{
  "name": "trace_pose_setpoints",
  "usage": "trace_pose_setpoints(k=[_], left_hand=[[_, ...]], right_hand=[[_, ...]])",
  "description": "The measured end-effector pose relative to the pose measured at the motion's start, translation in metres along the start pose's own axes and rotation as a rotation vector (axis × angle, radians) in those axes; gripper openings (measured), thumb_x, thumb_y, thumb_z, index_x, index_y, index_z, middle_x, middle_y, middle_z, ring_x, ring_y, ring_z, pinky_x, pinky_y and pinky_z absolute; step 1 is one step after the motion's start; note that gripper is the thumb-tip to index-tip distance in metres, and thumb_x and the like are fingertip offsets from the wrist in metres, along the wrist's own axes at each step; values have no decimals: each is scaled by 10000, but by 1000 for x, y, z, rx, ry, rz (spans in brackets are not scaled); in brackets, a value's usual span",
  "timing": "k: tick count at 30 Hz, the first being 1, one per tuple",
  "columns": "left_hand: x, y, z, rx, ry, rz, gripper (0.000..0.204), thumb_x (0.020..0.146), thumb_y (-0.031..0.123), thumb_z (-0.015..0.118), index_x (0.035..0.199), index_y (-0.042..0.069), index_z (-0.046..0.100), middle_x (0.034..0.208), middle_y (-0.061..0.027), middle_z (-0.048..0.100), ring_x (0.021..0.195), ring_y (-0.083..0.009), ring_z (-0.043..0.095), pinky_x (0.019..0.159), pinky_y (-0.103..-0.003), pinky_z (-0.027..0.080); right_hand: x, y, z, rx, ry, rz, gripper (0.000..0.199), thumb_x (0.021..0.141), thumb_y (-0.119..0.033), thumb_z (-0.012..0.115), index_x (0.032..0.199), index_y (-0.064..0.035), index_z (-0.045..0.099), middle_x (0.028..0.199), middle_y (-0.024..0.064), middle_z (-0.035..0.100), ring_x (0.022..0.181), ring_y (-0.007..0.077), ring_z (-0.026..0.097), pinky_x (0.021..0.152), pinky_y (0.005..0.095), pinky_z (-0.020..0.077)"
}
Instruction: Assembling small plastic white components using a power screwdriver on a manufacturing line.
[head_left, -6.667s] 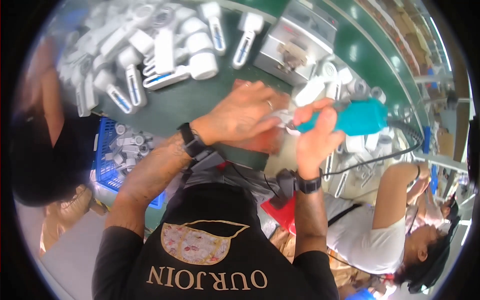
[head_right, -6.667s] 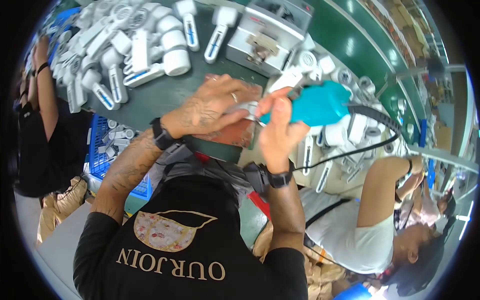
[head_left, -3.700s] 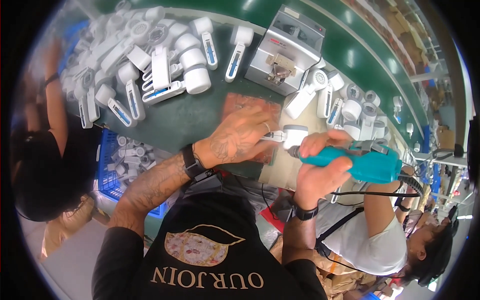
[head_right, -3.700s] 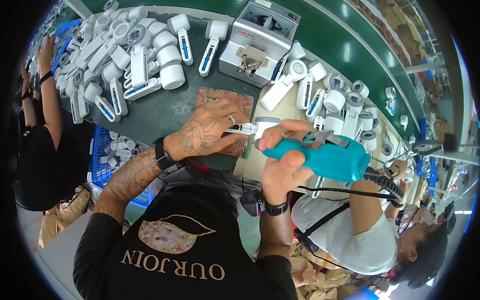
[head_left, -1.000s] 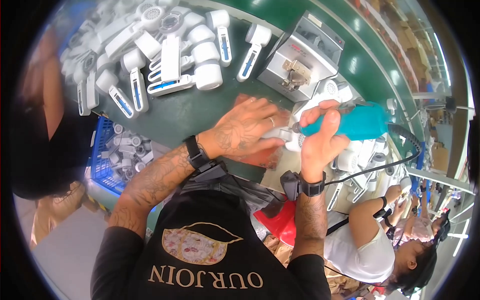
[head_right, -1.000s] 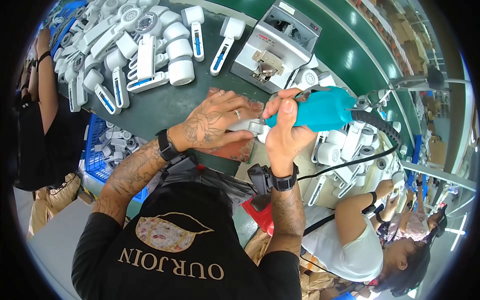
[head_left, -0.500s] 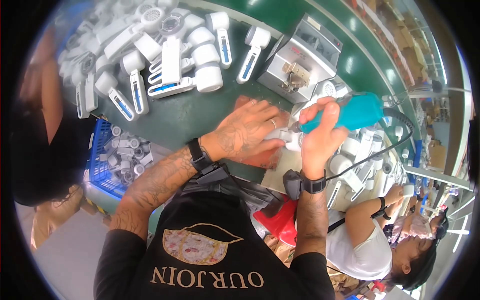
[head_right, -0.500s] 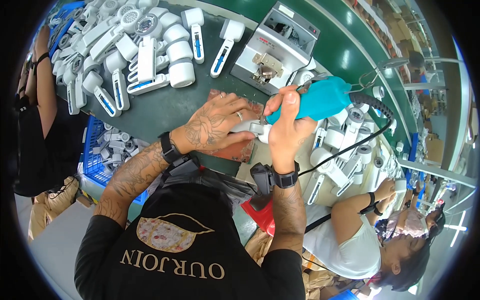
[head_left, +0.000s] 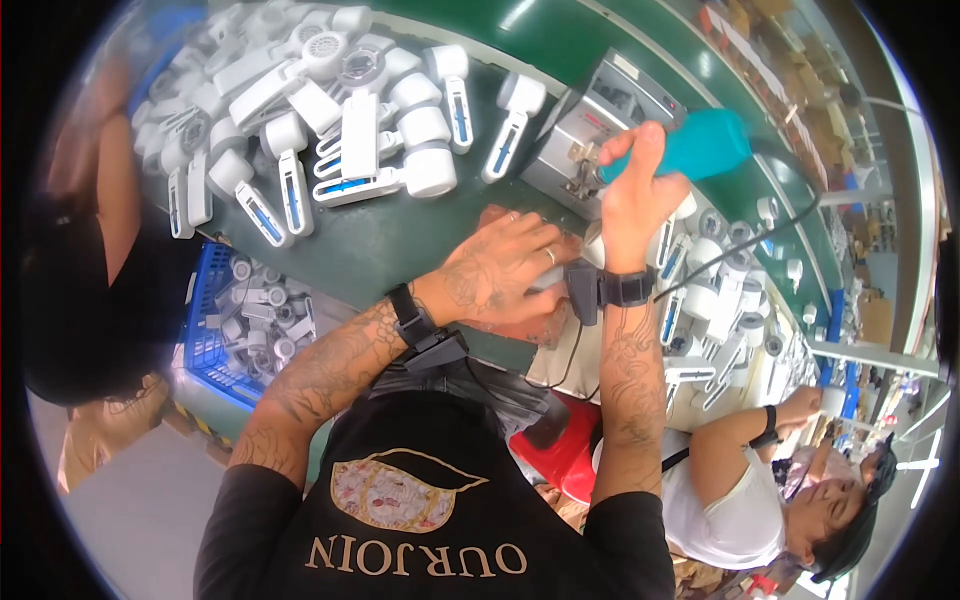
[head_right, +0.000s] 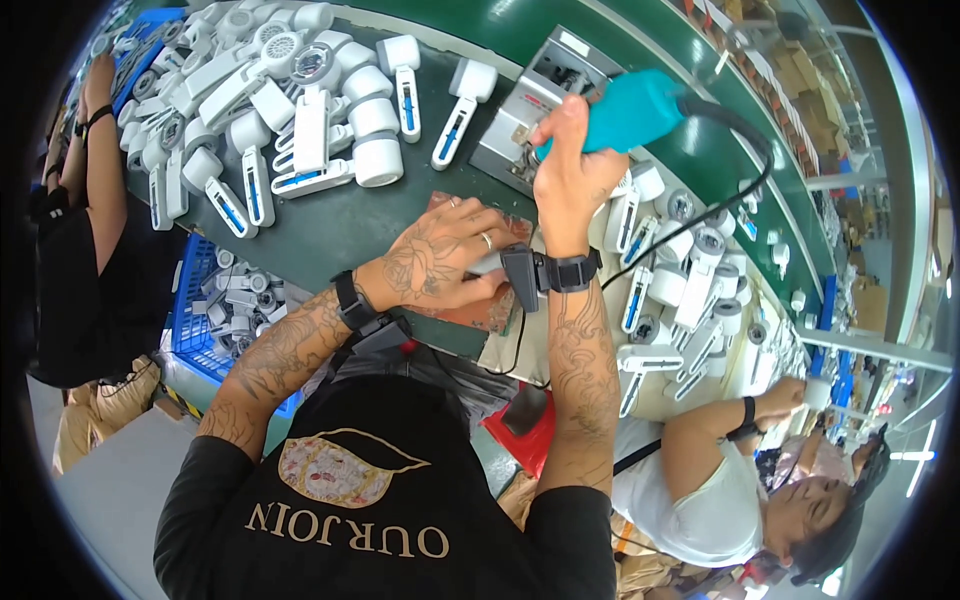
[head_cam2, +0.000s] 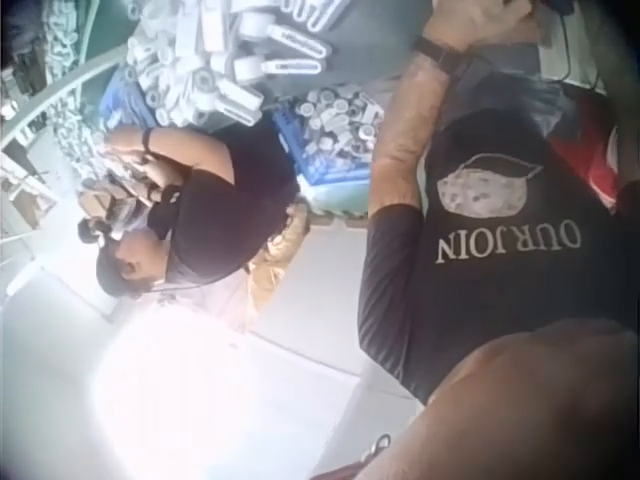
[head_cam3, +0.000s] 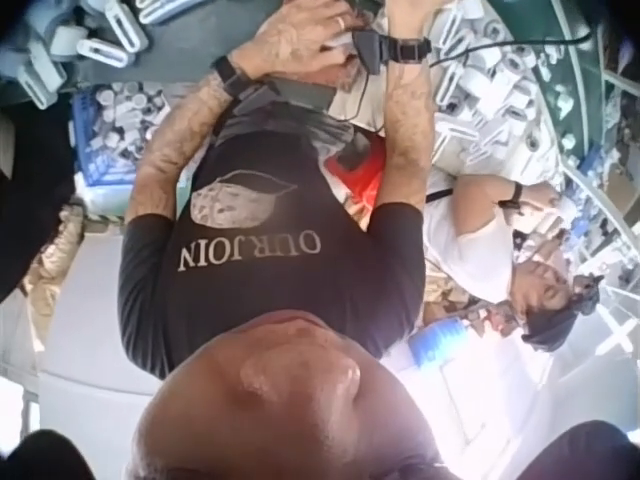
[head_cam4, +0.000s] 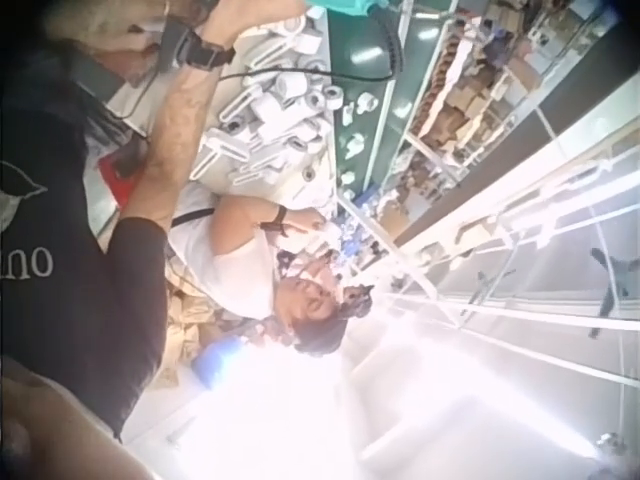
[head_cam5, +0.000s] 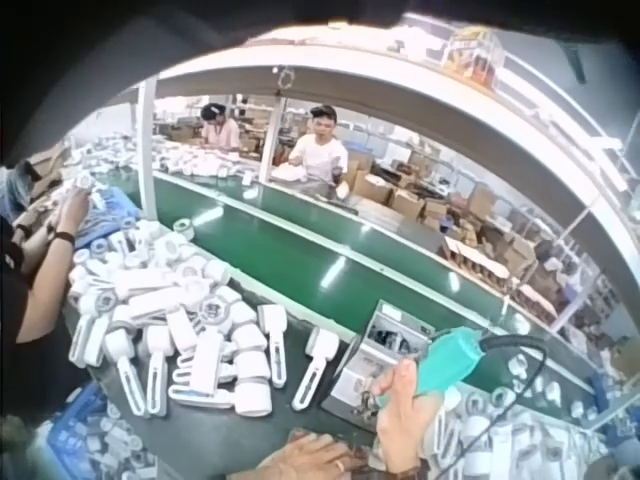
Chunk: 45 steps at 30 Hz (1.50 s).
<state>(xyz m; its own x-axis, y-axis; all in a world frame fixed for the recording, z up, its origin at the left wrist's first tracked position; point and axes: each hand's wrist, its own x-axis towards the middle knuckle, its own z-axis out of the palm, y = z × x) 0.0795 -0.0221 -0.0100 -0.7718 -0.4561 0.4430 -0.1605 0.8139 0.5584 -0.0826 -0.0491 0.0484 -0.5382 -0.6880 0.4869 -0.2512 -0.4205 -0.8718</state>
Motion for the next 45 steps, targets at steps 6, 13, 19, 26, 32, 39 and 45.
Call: trace_pose_setpoints(k=[6,13,19,26,32,39,45], left_hand=[[-1,-8,5,25,19,-11,419,843,277,643,1204,67,610,1090,-109,585,1012,-308,541,915,-426,450],[0,-6,1,5,-22,-43,410,870,272,655,1248,121,607,1145,-88,582,1028,-305,541,921,-440,437],[-2,-6,6,-9,-41,-35,431,888,275,650,1290,130,589,1173,-95,573,1052,-316,531,953,-433,415],[-1,-5,4,-28,-75,-54,440,884,271,663,1290,121,583,1186,-100,569,1064,-322,524,958,-437,414],[0,-5,3,-20,-77,-47,432,886,273,661,1274,100,586,1163,-110,560,1047,-318,522,937,-431,415],[-2,-2,6,-20,-67,-47,410,885,273,660,1253,105,596,1150,-103,561,1055,-308,518,935,-427,408],[2,-2,7,-33,-67,-44,418,881,274,665,1262,113,602,1158,-97,569,1042,-310,526,936,-441,404]], right_hand=[[-38,-50,-23,-49,1,164,352,1035,-308,483,966,25,576,663,65,528,584,174,541,556,301,448],[-80,-57,-59,66,-66,128,494,999,-429,558,1093,54,517,682,72,525,597,192,538,576,336,462],[-78,-55,-58,51,-57,113,501,994,-428,564,1078,64,521,682,81,536,594,191,544,572,336,465],[-82,-54,-56,9,-42,169,517,987,-440,573,1071,67,518,661,79,526,586,188,537,574,336,464],[-84,-49,-58,133,-34,144,404,968,-319,622,1062,67,546,693,69,556,605,170,563,589,320,476],[-94,-34,-61,139,-76,148,385,981,-349,602,964,25,510,689,75,528,597,181,532,571,326,463],[-94,-31,-62,150,-97,138,404,995,-388,584,922,-8,470,683,75,495,594,189,509,559,339,456]])
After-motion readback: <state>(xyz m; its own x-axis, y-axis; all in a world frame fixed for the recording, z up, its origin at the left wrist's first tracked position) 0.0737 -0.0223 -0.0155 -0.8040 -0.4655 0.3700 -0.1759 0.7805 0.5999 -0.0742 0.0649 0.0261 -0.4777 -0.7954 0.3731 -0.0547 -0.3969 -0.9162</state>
